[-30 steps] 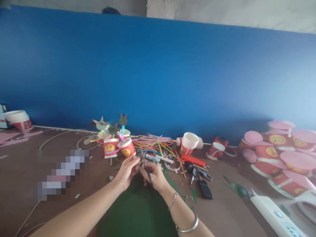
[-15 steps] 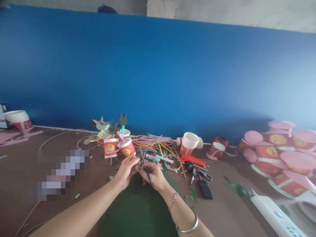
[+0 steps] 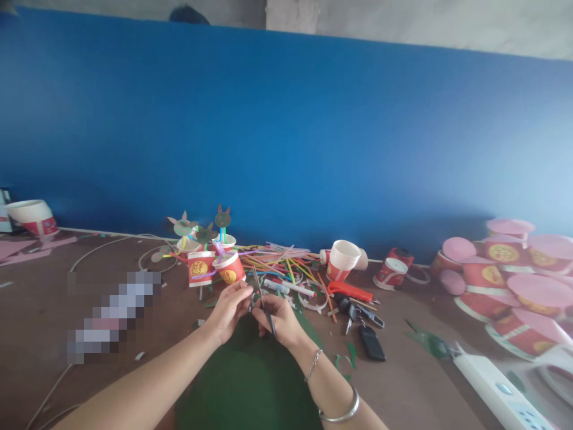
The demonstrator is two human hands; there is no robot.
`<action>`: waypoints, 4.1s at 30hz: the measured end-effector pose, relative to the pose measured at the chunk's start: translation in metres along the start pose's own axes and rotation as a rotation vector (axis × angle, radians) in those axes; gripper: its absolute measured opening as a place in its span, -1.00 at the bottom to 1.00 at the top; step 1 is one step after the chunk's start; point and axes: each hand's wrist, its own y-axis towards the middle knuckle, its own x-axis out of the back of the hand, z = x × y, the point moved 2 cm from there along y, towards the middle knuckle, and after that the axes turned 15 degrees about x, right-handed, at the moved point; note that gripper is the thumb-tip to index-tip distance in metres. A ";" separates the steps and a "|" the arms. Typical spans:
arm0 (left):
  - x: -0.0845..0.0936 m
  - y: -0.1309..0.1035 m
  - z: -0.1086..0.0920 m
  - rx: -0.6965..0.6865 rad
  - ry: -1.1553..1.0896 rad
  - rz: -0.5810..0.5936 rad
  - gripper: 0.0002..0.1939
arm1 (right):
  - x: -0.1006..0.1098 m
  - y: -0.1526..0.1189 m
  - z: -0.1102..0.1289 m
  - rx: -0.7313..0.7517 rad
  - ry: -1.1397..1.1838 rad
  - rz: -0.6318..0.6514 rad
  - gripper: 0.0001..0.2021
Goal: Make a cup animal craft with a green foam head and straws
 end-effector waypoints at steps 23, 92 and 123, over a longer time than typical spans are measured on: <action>0.004 0.003 -0.001 -0.011 0.023 0.038 -0.72 | 0.001 -0.001 -0.004 -0.008 -0.025 -0.007 -0.74; 0.006 0.005 -0.001 -0.028 0.039 0.029 -0.70 | 0.002 -0.001 -0.005 -0.018 -0.024 -0.003 -0.71; 0.005 0.003 -0.002 -0.059 0.092 -0.011 -0.69 | 0.000 0.000 -0.002 -0.017 -0.007 -0.009 -0.70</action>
